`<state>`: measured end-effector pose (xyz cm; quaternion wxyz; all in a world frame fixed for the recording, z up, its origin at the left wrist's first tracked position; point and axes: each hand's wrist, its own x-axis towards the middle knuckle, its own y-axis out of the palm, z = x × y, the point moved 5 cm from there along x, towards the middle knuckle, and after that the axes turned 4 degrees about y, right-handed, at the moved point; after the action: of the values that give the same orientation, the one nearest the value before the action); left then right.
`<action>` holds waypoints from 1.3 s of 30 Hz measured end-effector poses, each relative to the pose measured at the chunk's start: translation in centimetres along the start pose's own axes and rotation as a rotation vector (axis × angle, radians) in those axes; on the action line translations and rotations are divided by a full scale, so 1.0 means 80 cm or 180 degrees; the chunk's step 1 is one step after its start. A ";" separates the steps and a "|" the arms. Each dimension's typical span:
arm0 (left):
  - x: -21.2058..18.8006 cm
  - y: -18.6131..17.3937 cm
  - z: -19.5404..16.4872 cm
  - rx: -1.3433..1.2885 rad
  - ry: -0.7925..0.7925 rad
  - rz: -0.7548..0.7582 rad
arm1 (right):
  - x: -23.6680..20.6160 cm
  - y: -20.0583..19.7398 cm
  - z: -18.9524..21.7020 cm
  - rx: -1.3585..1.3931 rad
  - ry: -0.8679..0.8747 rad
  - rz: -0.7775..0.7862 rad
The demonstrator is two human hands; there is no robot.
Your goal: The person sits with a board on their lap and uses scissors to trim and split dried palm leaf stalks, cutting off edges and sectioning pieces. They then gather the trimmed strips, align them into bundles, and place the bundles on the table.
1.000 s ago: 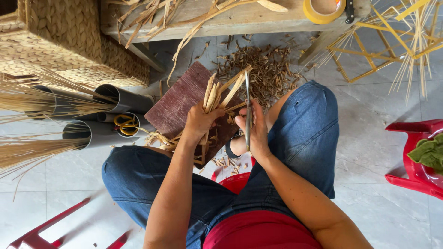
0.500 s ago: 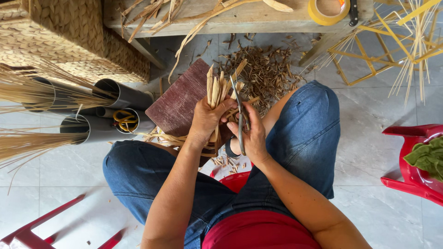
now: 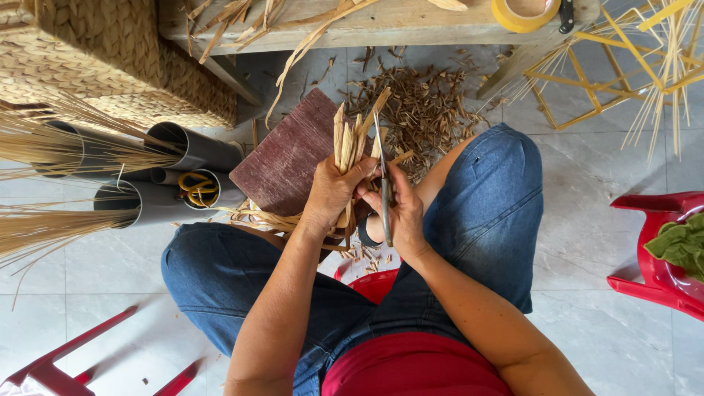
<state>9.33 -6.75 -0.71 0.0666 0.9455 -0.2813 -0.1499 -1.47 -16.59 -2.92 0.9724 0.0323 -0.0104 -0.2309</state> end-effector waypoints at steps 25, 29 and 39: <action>0.051 -0.008 0.134 0.3855 0.0399 -0.0234 | 0.027 -0.059 -0.067 0.1124 0.1060 -0.1275; 0.055 -0.026 0.115 0.2917 0.0103 -0.0411 | 0.028 -0.067 -0.062 0.1207 0.0963 -0.1406; 0.018 -0.035 0.037 0.1231 0.0212 -0.0344 | 0.020 -0.041 -0.039 -0.0265 -0.0039 -0.0391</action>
<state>11.00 -5.33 -4.45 -0.1151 0.9588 -0.2514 -0.0652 -1.42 -20.08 -6.21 0.9568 -0.0090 -0.0049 -0.2906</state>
